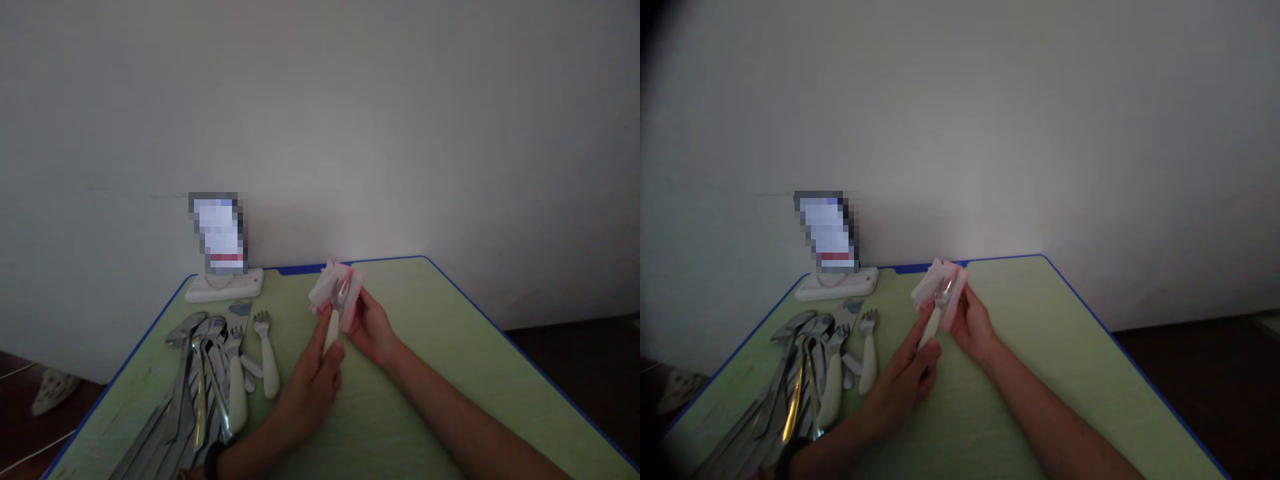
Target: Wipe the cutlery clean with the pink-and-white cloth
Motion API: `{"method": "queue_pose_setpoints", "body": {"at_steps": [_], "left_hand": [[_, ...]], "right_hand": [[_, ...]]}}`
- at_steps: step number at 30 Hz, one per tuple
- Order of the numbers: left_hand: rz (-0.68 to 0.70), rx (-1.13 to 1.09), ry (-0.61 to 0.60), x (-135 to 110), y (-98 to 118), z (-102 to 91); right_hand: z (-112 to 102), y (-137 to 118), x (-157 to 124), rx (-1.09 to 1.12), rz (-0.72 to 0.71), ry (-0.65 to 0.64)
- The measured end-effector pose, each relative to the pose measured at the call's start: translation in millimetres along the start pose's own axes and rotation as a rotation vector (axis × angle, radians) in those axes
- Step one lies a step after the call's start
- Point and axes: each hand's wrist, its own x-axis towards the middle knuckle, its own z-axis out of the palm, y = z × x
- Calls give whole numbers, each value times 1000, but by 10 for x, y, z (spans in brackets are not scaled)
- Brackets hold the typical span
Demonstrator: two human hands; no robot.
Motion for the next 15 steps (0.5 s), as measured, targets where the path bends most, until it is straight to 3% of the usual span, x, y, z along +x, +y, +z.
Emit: {"method": "queue_pose_setpoints", "body": {"at_steps": [3,15], "left_hand": [[10,1,-6,8,-10,-17],[21,33,-45,9,-143,-48]], "right_hand": [[38,-7,-33,-22,33,-62],[8,74,-89,-244,-31,-33]]}}
